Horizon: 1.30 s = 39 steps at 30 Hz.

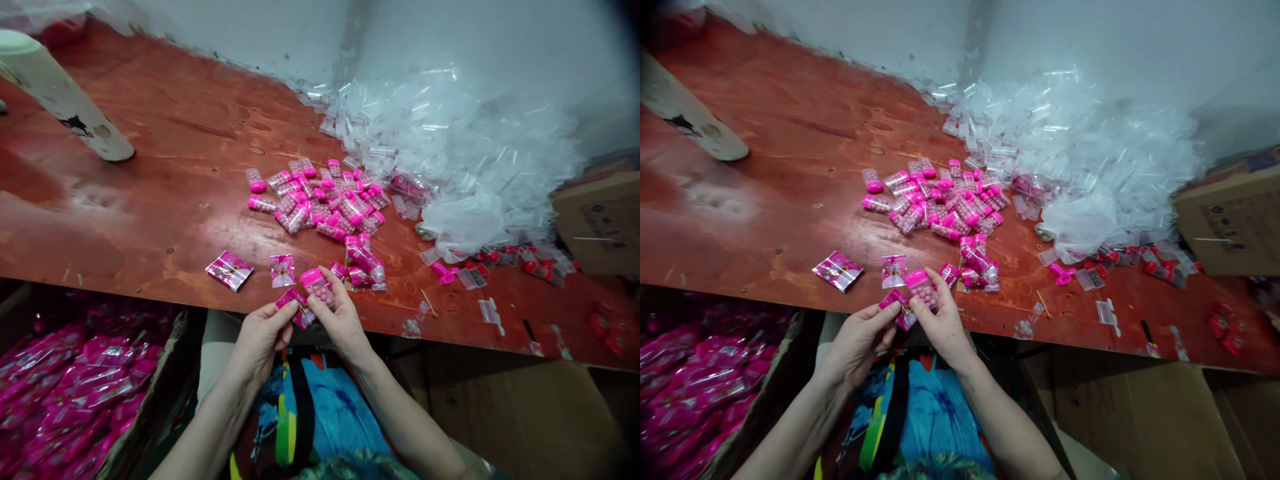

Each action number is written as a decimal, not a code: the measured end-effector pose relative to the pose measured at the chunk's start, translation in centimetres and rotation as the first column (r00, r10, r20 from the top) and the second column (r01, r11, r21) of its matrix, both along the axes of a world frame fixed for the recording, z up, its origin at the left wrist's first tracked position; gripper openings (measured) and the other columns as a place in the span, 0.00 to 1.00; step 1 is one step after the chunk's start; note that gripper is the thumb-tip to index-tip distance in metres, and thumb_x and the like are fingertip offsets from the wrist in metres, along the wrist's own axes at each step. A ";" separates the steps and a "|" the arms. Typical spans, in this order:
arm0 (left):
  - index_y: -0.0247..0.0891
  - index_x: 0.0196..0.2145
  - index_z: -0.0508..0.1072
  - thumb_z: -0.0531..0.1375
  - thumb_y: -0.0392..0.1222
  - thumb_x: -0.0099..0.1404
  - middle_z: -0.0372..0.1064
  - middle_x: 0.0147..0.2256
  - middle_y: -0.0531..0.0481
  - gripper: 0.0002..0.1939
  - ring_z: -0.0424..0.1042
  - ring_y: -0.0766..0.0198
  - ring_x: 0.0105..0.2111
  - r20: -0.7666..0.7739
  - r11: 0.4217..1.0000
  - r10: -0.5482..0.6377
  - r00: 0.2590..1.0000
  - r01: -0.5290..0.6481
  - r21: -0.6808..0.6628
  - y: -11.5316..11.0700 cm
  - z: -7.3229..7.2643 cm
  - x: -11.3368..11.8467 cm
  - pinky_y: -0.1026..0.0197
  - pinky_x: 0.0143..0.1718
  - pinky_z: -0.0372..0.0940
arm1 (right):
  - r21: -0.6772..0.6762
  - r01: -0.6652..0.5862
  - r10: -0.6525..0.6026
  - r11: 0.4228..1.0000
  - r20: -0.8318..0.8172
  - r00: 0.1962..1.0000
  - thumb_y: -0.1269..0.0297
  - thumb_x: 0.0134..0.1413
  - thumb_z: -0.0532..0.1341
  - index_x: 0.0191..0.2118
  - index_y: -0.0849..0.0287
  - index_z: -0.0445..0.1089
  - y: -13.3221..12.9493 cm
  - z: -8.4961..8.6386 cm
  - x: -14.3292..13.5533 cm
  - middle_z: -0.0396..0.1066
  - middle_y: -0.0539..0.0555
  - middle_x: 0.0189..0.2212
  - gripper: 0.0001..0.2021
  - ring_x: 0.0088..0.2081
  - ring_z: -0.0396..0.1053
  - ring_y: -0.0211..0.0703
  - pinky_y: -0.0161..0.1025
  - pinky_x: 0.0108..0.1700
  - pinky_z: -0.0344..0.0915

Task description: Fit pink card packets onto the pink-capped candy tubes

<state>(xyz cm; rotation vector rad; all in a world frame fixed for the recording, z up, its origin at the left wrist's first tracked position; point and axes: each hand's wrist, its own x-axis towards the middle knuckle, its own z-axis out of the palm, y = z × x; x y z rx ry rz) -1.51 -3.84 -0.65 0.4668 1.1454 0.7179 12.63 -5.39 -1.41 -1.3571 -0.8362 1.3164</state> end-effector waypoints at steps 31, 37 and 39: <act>0.33 0.23 0.70 0.62 0.56 0.60 0.61 0.14 0.54 0.21 0.57 0.73 0.14 0.213 1.000 -0.026 0.977 0.029 -0.010 0.0 -0.4 0.2 0.69 0.17 0.52 | -0.024 -0.176 0.176 0.984 -0.012 0.984 0.53 0.61 0.57 0.61 0.55 0.55 -2.9 -0.4 -1.1 0.63 0.45 0.24 0.26 0.23 0.60 0.34 0.33 0.27 0.58; 0.31 0.30 0.73 0.64 0.52 0.60 0.63 0.17 0.54 0.17 0.52 0.77 0.14 0.250 0.997 -0.078 0.965 0.082 -0.008 -0.4 -0.7 0.4 0.72 0.15 0.43 | 0.052 -0.314 0.234 0.948 0.556 0.798 0.58 0.62 0.56 0.64 0.54 0.54 -3.0 -0.6 -0.3 0.73 0.57 0.38 0.27 0.36 0.72 0.47 0.46 0.42 0.66; 0.32 0.30 0.72 0.64 0.50 0.60 0.63 0.17 0.55 0.16 0.52 0.78 0.14 0.263 0.998 -0.054 0.963 0.060 -0.016 -0.3 -0.5 0.3 0.72 0.15 0.43 | 0.057 -0.341 0.252 0.938 0.562 0.788 0.58 0.62 0.57 0.65 0.55 0.51 -3.0 -0.4 -0.1 0.72 0.58 0.41 0.28 0.39 0.72 0.49 0.47 0.45 0.66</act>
